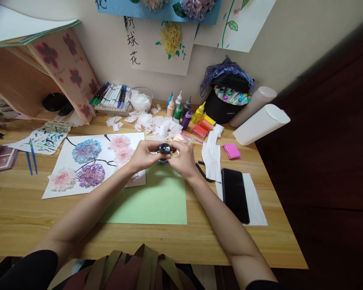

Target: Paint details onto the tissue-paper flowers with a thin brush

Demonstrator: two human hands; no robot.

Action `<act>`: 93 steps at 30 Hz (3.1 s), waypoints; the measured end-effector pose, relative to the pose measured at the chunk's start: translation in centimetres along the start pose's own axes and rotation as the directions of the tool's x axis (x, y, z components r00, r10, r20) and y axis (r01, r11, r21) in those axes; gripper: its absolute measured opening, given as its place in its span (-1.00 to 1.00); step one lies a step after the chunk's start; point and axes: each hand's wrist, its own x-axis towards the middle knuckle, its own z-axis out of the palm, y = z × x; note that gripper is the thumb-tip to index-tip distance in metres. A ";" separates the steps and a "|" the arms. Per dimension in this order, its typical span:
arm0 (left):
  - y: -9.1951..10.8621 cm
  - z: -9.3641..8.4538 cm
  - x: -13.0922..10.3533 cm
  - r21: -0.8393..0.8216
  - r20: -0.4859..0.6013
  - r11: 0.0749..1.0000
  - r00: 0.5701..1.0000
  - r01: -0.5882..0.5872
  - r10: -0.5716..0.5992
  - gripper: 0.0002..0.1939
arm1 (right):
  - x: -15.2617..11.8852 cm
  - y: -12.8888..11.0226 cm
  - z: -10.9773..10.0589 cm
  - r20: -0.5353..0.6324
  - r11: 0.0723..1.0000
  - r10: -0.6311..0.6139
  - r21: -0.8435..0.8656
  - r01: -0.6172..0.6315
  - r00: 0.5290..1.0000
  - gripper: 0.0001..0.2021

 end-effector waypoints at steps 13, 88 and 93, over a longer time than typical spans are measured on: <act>-0.2 -0.1 0.0 -0.017 -0.003 1.000 1.000 0.023 -0.024 -0.77 | 0.2 0.2 0.1 -0.009 0.999 -0.012 0.043 0.012 1.000 -0.87; 0.4 -3.8 1.3 -0.090 -0.294 0.986 0.943 0.137 -0.158 -0.63 | 1.6 1.3 -2.0 0.035 0.435 0.551 0.841 -0.323 0.834 -0.77; 1.6 -1.6 0.6 -0.067 -0.095 0.995 0.992 0.080 -0.086 -0.52 | 0.9 0.9 -0.1 0.214 0.153 0.571 0.921 -0.359 0.792 -0.88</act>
